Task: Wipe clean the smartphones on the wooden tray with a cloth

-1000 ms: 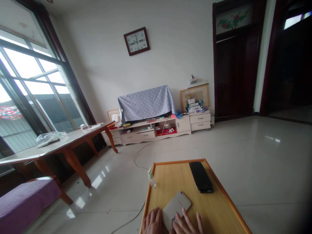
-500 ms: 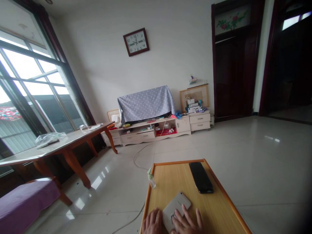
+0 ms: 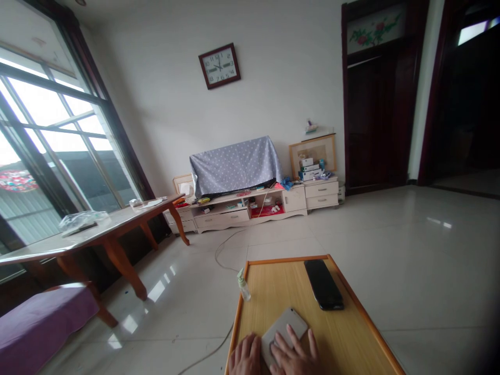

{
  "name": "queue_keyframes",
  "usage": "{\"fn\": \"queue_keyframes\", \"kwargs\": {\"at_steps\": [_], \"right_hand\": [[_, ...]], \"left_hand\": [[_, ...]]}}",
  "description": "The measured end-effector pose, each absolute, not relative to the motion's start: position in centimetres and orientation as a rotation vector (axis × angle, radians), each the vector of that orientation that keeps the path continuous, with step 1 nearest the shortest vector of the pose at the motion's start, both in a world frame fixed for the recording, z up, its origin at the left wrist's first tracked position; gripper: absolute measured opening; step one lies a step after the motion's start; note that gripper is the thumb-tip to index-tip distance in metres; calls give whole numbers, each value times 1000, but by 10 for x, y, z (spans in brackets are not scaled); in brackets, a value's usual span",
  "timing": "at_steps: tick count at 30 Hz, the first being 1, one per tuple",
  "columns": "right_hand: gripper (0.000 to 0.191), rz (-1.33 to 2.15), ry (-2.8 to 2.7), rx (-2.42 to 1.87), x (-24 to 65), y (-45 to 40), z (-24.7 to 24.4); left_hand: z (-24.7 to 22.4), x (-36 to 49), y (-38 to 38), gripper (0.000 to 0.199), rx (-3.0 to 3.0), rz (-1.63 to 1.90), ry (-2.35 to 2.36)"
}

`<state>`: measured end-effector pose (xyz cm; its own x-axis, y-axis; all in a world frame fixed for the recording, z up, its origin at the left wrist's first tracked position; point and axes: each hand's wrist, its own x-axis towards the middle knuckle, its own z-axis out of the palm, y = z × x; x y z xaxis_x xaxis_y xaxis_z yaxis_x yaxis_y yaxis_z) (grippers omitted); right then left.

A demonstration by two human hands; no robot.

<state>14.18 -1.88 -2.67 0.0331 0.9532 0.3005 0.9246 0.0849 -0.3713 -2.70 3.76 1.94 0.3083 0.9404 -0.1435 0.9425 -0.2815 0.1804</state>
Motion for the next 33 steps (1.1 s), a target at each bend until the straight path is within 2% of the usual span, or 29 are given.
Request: {"fn": "queue_keyframes", "kwargs": {"at_steps": [6,10,14,21,27,33], "right_hand": [[53,144,-1752,-2036,189,-10,13],[46,302,-1907,-1851,159,-12,-5],[38,308,-1912,-1804,143,-16,-11],[55,257,-1769,-2061,181,-3,29],[46,489,-2035,-1769,152,-10,19],[54,286,-1800,-2054,169,0,35]], "left_hand": [[18,-24,34,83,2391,36,1748],[17,-25,38,78,2334,7,1750],[20,-27,37,76,2312,-4,1737],[27,-23,32,83,2351,25,1735],[35,-22,31,71,2307,-11,1733],[38,-21,26,83,2352,51,1719]]}}
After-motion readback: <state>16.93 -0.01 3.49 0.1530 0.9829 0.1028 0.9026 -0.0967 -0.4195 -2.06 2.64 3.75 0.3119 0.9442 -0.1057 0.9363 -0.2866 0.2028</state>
